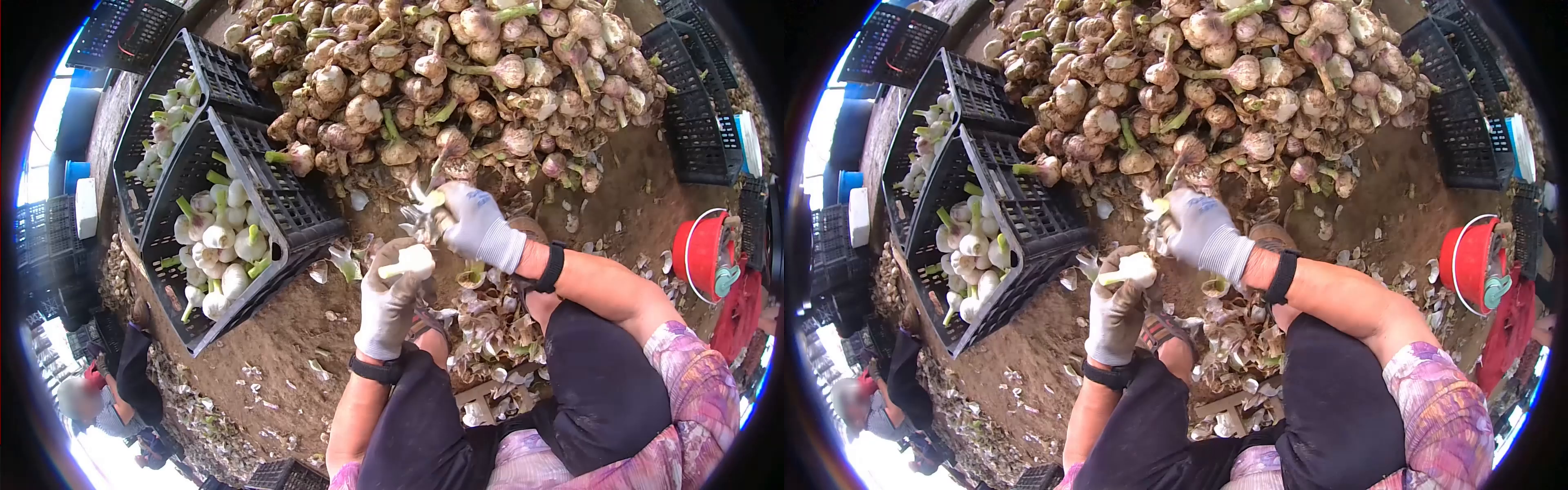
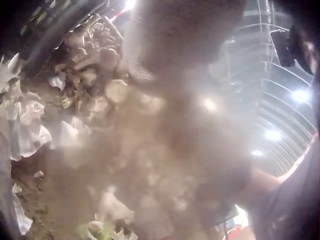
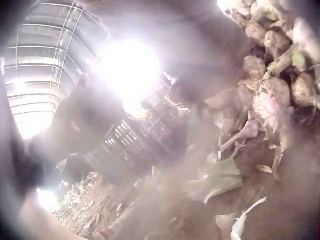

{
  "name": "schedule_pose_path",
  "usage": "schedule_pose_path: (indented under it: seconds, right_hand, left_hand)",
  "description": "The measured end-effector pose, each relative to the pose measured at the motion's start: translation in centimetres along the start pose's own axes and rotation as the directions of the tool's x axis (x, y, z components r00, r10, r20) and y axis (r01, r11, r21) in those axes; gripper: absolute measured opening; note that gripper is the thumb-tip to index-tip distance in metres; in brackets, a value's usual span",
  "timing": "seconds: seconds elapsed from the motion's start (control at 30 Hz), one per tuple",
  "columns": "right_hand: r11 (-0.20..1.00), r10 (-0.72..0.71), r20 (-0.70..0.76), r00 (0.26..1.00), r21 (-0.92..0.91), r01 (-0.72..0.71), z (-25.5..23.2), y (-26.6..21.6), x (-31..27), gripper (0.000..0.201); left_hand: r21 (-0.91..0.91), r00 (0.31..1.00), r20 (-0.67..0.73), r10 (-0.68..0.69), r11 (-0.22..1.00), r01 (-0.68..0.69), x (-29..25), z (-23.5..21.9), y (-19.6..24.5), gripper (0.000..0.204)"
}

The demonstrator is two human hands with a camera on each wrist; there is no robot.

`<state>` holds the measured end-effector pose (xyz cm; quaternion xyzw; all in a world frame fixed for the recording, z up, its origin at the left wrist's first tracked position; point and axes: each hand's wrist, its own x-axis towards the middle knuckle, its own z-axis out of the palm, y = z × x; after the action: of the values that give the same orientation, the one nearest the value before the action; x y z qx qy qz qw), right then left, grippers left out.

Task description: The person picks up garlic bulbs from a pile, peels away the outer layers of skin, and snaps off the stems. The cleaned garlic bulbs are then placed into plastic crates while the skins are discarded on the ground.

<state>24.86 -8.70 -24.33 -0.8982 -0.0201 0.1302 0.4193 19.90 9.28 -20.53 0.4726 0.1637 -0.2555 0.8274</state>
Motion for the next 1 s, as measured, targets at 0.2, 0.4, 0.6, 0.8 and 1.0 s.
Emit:
schedule_pose_path:
  seconds: [0.2,0.4,0.6,0.8,1.0]
  right_hand:
    - [0.817,0.1,0.372,0.923,0.498,-0.289,-2.7,-1.2,-1.0,0.034]
    - [0.549,-0.1,0.232,0.968,0.824,-0.14,-0.1,-1.9,-1.5,0.047]
    - [0.357,-0.064,0.593,0.803,0.765,-0.537,-1.6,-1.6,-1.0,0.044]
    - [0.281,-0.147,0.596,0.789,0.79,-0.544,-1.4,-0.6,-1.2,0.04]
    - [0.041,-0.098,0.632,0.769,0.774,-0.632,-1.8,0.3,-1.5,0.035]
  left_hand:
    - [-0.134,1.0,-0.001,-0.015,0.991,0.015,0.2,-1.0,-0.2,0.057]
    - [0.006,0.996,-0.082,0.03,1.0,-0.03,0.2,0.5,-0.2,0.056]
    - [-0.009,0.999,-0.015,0.046,0.999,-0.046,-0.4,-0.2,-0.6,0.06]
    - [-0.053,0.995,0.073,0.064,0.997,-0.06,-0.5,-0.9,-1.2,0.058]
    - [-0.116,0.991,0.045,0.123,0.986,-0.117,-0.7,-0.3,-0.7,0.058]
